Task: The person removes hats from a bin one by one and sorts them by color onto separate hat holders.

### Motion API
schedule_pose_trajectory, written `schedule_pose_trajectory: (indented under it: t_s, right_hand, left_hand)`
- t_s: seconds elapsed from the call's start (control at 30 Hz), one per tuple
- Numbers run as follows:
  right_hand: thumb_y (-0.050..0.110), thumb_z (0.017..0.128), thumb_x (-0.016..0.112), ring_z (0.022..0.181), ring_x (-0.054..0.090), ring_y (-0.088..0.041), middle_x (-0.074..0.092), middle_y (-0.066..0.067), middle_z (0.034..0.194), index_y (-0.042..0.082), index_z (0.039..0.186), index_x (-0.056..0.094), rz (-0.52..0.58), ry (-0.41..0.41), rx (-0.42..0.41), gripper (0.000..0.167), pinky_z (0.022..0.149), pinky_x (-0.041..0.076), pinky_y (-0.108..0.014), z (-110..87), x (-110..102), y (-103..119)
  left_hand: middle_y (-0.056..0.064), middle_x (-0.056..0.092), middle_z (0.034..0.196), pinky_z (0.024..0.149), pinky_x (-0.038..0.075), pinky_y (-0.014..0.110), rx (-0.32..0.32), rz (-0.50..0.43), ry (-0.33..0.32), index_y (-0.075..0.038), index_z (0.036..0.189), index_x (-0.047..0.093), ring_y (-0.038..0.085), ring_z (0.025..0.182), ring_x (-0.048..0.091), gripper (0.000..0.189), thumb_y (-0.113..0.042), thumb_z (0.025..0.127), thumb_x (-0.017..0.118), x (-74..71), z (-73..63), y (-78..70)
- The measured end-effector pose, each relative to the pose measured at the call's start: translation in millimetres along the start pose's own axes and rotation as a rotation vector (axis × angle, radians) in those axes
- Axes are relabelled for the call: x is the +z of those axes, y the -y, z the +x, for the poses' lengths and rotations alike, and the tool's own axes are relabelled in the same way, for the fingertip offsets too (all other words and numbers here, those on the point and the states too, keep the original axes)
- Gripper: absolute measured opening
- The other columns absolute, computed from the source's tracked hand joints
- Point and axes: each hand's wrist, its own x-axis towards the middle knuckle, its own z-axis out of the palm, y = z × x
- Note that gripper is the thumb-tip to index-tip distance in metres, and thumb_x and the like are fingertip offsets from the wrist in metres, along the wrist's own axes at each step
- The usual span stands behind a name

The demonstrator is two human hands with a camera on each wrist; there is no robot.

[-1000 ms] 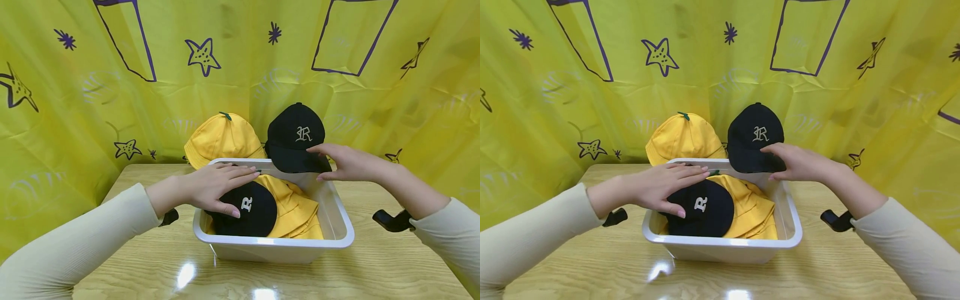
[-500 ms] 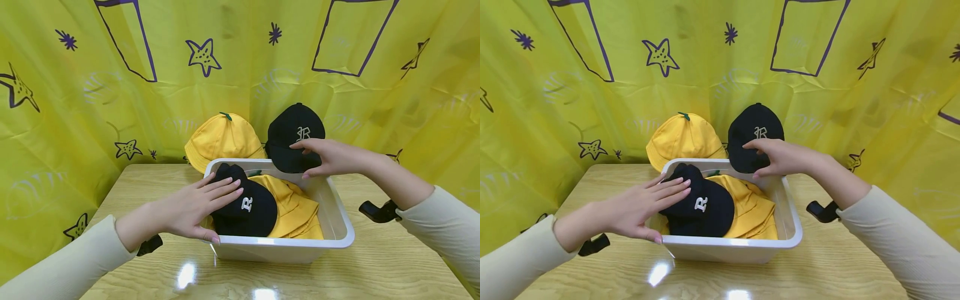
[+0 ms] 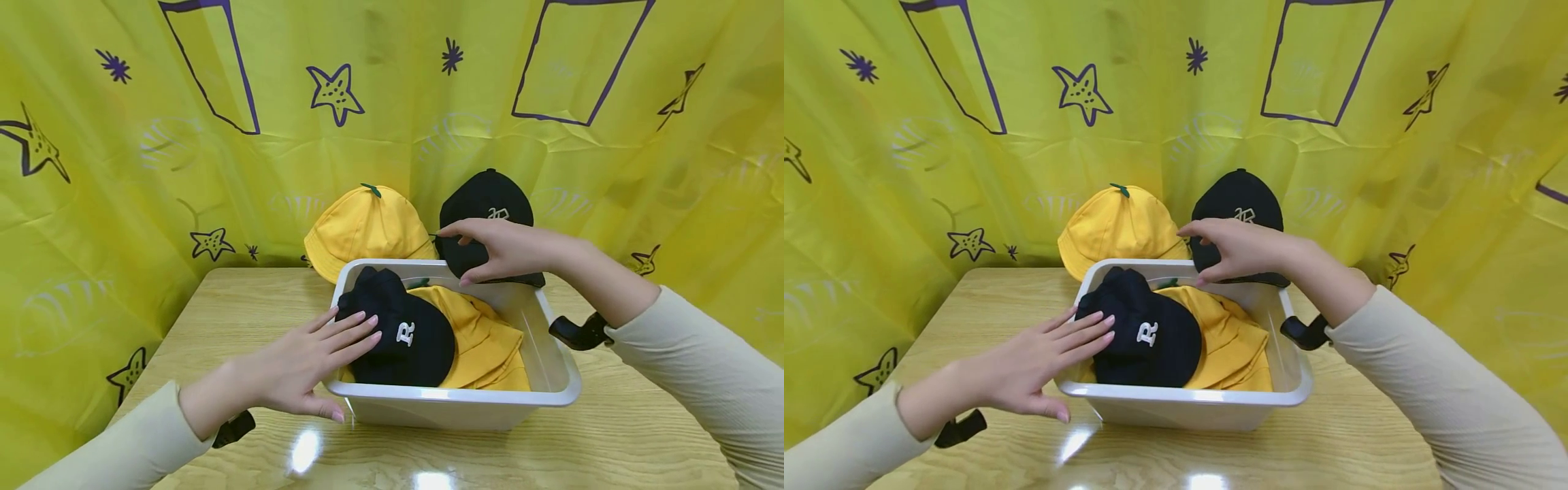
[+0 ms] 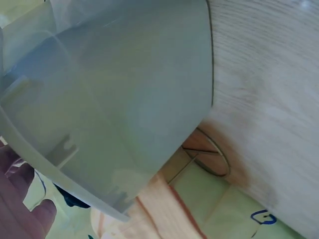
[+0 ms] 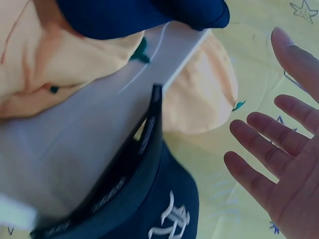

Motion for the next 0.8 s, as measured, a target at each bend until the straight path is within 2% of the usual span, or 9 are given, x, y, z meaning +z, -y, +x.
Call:
schedule_pose_trajectory:
  t_s: [0.27, 0.47, 0.8]
  right_hand:
    - [0.030, 0.079, 0.077, 0.117, 0.054, -0.030, 0.049, -0.012, 0.138, 0.003, 0.139, 0.042, 0.018, 0.031, -0.049, 0.074, 0.097, 0.043, -0.045, 30.7, 8.8, 12.4]
    - [0.029, 0.080, 0.076, 0.120, 0.052, -0.031, 0.048, -0.011, 0.139, 0.005, 0.140, 0.042, 0.044, 0.088, -0.063, 0.074, 0.097, 0.044, -0.044, 50.9, 20.5, 20.8]
    - [0.026, 0.081, 0.076, 0.120, 0.051, -0.030, 0.048, -0.014, 0.138, 0.000, 0.138, 0.042, 0.113, 0.169, -0.106, 0.071, 0.102, 0.041, -0.042, 78.2, 45.7, 25.6]
  left_hand:
    - [0.015, 0.030, 0.152, 0.106, 0.029, 0.055, 0.009, 0.007, 0.007, -0.007, 0.149, 0.028, 0.031, 0.140, 0.027, 0.087, -0.071, 0.090, 0.016, 6.9, -8.2, -0.3]
    - [0.015, 0.029, 0.153, 0.107, 0.030, 0.053, 0.019, 0.032, -0.002, -0.008, 0.149, 0.028, 0.030, 0.141, 0.027, 0.088, -0.070, 0.090, 0.008, 11.5, -11.0, -4.4]
    - [0.014, 0.032, 0.152, 0.107, 0.032, 0.051, 0.049, 0.038, -0.008, -0.007, 0.147, 0.031, 0.029, 0.140, 0.030, 0.086, -0.068, 0.092, 0.008, 14.9, -15.4, -6.6]
